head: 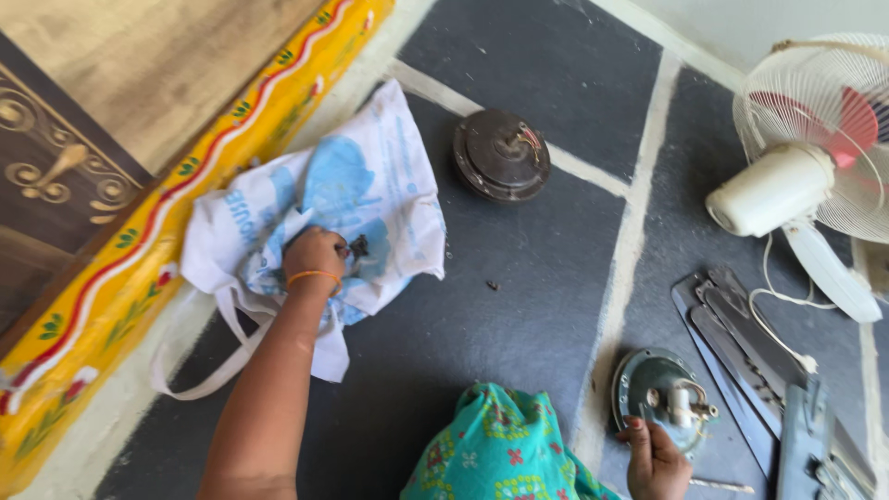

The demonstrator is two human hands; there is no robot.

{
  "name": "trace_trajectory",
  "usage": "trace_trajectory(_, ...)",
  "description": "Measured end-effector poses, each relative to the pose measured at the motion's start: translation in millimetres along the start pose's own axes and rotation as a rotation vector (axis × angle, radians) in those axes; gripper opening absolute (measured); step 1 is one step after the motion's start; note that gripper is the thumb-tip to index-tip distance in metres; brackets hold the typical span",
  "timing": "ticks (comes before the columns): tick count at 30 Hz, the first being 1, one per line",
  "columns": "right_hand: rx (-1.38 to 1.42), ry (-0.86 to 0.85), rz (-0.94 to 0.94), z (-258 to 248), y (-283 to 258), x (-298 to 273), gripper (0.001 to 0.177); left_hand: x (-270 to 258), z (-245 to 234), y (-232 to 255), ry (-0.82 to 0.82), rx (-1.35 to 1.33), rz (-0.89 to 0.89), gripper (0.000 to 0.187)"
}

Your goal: The person sits on the floor and works on the internal wiring of a disassembled electric fan motor. They connect wires to a capacitor and use a screwdriver to tighten the connections.

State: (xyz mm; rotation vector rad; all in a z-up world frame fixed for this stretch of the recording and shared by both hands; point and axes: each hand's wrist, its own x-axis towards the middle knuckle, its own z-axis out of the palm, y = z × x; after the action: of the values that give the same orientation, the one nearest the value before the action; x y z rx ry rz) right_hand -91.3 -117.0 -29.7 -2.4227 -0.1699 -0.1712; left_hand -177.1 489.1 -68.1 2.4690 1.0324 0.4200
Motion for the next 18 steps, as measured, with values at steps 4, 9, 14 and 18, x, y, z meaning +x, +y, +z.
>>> trace_trajectory(4, 0.132, 0.017, 0.09, -16.6, 12.0, 1.1, 0.029, -8.4, 14.9, -10.4, 0.1, -0.097, 0.082, 0.018)
trace_trajectory(9, 0.142, 0.021, 0.136, -21.6, 1.5, 3.7, 0.031, -13.2, 16.8, -12.1, 0.163, -0.142, 0.126, 0.017)
trace_trajectory(14, -0.075, 0.046, -0.02, -49.1, 7.8, 12.7, 0.031, -15.8, 18.4, -11.0, 0.196, -0.092, 0.114, 0.009)
trace_trajectory(18, 0.068, 0.113, -0.02, -86.0, 31.6, 19.1, 0.032, -20.5, 17.7, -16.4, 0.203, -0.066, 0.146, 0.015)
